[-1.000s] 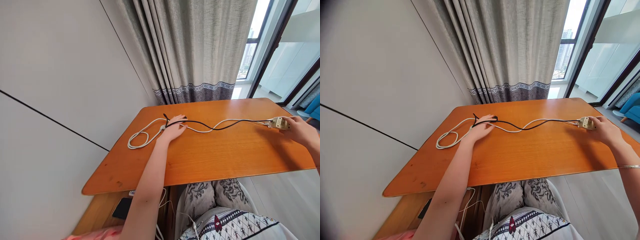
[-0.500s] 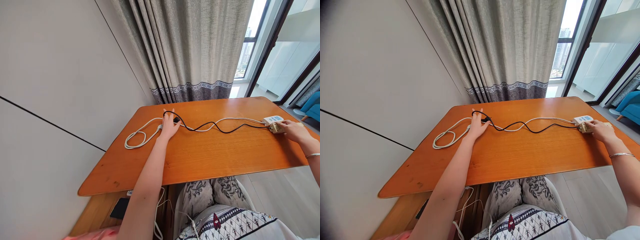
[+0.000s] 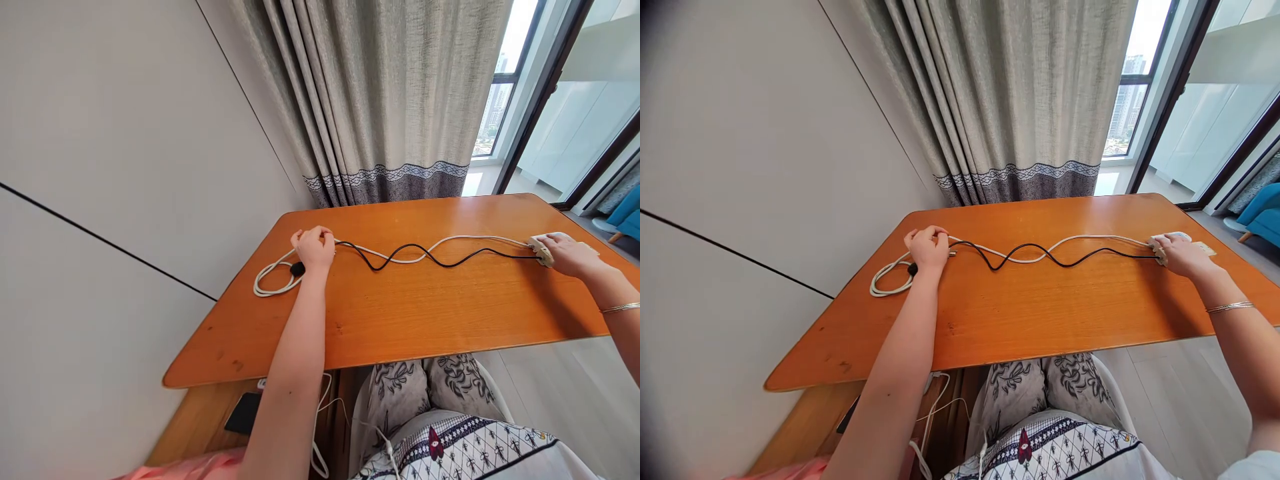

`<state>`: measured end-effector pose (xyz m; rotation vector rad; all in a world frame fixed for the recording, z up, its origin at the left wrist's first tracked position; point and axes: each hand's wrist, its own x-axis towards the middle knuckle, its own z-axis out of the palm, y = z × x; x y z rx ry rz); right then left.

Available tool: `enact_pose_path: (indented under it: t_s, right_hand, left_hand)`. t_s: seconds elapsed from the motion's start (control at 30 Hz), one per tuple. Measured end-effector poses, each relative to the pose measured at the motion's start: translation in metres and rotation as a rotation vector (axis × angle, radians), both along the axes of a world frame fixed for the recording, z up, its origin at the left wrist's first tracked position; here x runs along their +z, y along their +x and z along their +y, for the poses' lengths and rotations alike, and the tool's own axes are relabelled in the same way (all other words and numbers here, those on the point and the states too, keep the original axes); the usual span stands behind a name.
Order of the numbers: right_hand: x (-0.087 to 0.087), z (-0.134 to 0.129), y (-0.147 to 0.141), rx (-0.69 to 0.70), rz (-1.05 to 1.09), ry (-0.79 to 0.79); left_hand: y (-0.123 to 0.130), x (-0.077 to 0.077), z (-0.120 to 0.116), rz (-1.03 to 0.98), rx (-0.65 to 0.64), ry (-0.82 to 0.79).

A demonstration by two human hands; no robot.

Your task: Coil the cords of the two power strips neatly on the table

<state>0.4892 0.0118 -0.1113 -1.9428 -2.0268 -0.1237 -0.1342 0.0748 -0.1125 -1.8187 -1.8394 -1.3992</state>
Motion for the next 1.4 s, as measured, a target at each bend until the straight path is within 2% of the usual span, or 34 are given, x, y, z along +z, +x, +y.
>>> enact_pose_path:
  t_s: [0.07,0.13,0.27,0.33,0.4,0.5,0.6,0.73,0.87,0.93,1.17,1.3,1.4]
  right_hand:
    - [0.008,0.005,-0.033,0.123,-0.080,-0.154]
    - [0.016,0.010,-0.075,0.255,-0.066,-0.194]
    - [0.021,0.026,-0.166,0.469,-0.021,-0.212]
    - [0.018,0.037,-0.206,0.550,-0.038,-0.244]
    - [0.014,0.048,-0.238,0.577,-0.080,-0.284]
    - [0.010,0.062,-0.270,0.571,-0.108,-0.340]
    - [0.011,0.071,-0.285,0.552,-0.119,-0.447]
    - [0.021,0.075,-0.289,0.607,-0.157,-0.592]
    - [0.043,0.074,-0.284,0.665,-0.112,-0.584]
    - [0.059,0.072,-0.280,0.718,0.066,-0.536]
    - [0.133,0.056,-0.273,0.761,1.079,-0.336]
    - [0.180,0.045,-0.280,0.805,1.307,-0.131]
    - [0.218,0.038,-0.286,0.739,1.448,-0.018]
  left_hand:
    - [0.010,0.001,0.000,0.011,-0.019,-0.002]
    - [0.023,0.002,-0.003,0.047,-0.126,-0.025]
    - [0.058,-0.002,-0.016,0.250,-0.539,-0.238]
    - [0.075,-0.008,-0.023,0.367,-0.687,-0.368]
    - [0.088,-0.016,-0.029,0.465,-0.751,-0.441]
    - [0.096,-0.027,-0.028,0.534,-0.750,-0.496]
    - [0.094,-0.033,-0.021,0.563,-0.726,-0.514]
    - [0.093,-0.035,-0.016,0.563,-0.745,-0.477]
    - [0.092,-0.034,-0.014,0.528,-0.720,-0.430]
    - [0.087,-0.032,-0.011,0.452,-0.665,-0.413]
    - [0.061,-0.013,0.000,0.225,-0.485,-0.305]
    - [0.057,0.003,-0.003,0.074,-0.426,-0.192]
    - [0.060,0.008,-0.005,-0.137,-0.492,-0.251]
